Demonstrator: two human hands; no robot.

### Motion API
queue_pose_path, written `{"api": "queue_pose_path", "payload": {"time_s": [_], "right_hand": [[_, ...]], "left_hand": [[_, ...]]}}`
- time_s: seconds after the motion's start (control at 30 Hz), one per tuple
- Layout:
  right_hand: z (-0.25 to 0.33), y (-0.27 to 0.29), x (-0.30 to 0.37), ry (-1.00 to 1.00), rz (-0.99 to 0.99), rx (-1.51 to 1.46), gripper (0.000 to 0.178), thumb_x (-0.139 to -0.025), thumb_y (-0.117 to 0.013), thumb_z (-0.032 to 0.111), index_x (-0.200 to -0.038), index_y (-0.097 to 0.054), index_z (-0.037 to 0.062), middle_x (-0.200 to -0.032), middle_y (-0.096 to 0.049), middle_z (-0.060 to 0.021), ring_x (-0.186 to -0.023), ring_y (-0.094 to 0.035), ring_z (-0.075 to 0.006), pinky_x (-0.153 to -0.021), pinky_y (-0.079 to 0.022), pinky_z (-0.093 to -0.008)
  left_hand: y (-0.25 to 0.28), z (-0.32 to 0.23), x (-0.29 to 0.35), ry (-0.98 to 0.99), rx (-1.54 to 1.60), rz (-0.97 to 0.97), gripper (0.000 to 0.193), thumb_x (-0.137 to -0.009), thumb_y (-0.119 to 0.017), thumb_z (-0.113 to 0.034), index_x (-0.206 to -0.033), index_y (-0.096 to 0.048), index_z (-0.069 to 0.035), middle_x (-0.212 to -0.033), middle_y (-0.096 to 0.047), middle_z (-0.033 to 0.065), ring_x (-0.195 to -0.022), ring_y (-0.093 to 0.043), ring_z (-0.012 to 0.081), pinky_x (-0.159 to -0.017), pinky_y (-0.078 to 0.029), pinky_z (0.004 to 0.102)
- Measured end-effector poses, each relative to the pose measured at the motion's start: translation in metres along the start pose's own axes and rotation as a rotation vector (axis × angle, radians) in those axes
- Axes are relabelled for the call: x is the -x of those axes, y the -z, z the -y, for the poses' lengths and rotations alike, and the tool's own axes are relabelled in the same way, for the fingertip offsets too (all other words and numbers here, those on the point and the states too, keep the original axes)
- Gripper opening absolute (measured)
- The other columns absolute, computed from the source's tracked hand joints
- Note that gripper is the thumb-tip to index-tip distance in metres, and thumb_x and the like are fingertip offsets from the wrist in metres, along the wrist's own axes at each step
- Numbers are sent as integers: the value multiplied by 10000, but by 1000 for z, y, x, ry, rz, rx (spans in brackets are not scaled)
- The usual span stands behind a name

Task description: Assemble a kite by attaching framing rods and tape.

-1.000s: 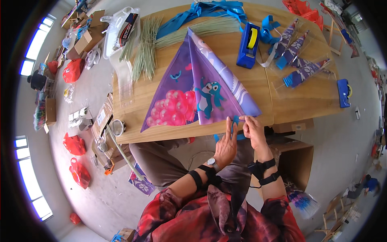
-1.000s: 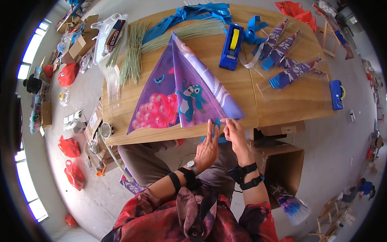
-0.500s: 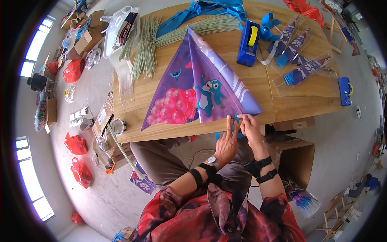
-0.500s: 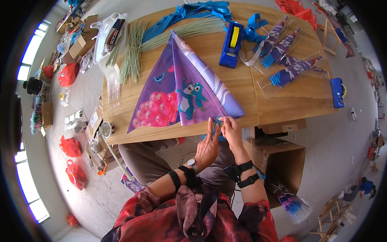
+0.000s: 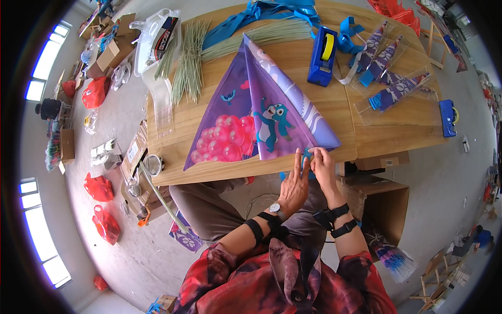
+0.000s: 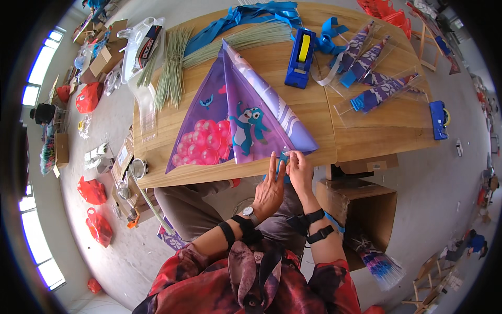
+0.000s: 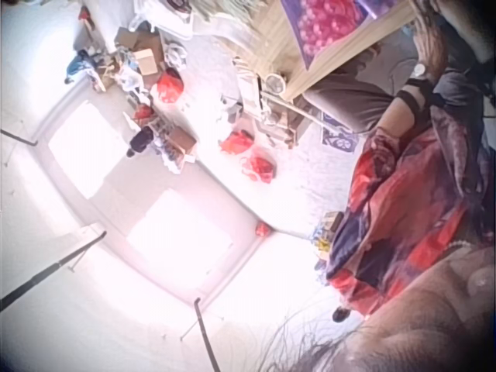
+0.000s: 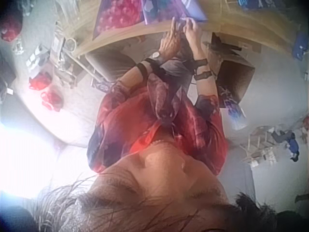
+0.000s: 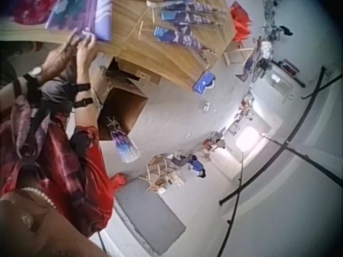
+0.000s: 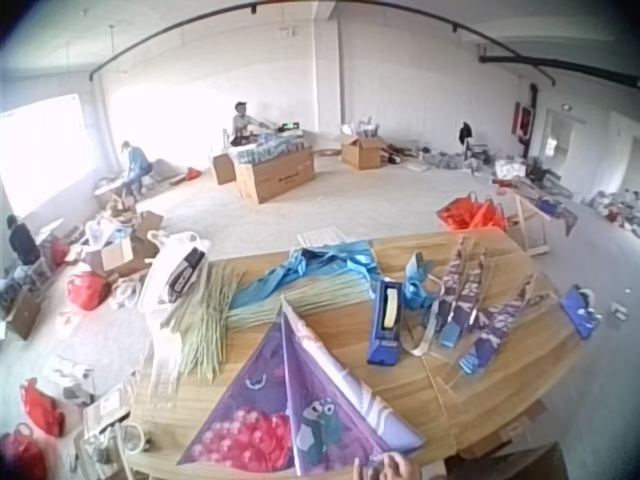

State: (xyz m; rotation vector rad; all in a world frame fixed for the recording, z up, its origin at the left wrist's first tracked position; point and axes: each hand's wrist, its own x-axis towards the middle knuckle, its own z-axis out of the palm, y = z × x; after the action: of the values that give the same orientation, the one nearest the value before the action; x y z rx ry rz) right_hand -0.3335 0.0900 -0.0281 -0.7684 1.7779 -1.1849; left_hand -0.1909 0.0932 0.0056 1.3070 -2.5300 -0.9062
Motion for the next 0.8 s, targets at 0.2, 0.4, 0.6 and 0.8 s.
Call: {"api": "queue_pose_path", "payload": {"time_s": [0.2, 0.4, 0.6, 0.8], "right_hand": [[0, -1, -1, 40, -4, 81, 277, -1091, -495, 222, -1021, -653, 6, -611, -546, -33, -533, -528, -103, -519, -437, -303], [0, 0, 0, 67, -6, 102, 251, -1083, -508, 218, -1047, -654, 17, -639, -573, -51, -539, -536, -110, -534, -453, -302], [17, 5, 2, 571, -90, 523, 203, -1040, -570, 205, -1150, -644, 51, -809, -692, -161, -662, -664, -326, -625, -520, -428], [46, 17, -2, 398, -171, 642, 378, -914, -748, 212, -1210, -564, 64, -776, -657, -126, -700, -655, -357, -627, -508, -454]], "left_hand": [[-9, 14, -1, -157, -118, -3, 644, -805, -554, 18, -1424, -426, 138, -1610, -301, 228, -1084, -601, 331, -858, -554, 436], [-11, 16, -1, -212, -144, -100, 569, -809, -583, -13, -1349, -501, 144, -1597, -311, 219, -1034, -610, 320, -834, -571, 405], [-14, 18, -2, -244, -110, -159, 559, -806, -593, 12, -1340, -503, 148, -1596, -294, 223, -1043, -605, 341, -829, -580, 420], [-11, 15, -1, -203, -85, -78, 531, -829, -595, 16, -1327, -500, 174, -1587, -300, 219, -1039, -605, 354, -809, -586, 430]]}}
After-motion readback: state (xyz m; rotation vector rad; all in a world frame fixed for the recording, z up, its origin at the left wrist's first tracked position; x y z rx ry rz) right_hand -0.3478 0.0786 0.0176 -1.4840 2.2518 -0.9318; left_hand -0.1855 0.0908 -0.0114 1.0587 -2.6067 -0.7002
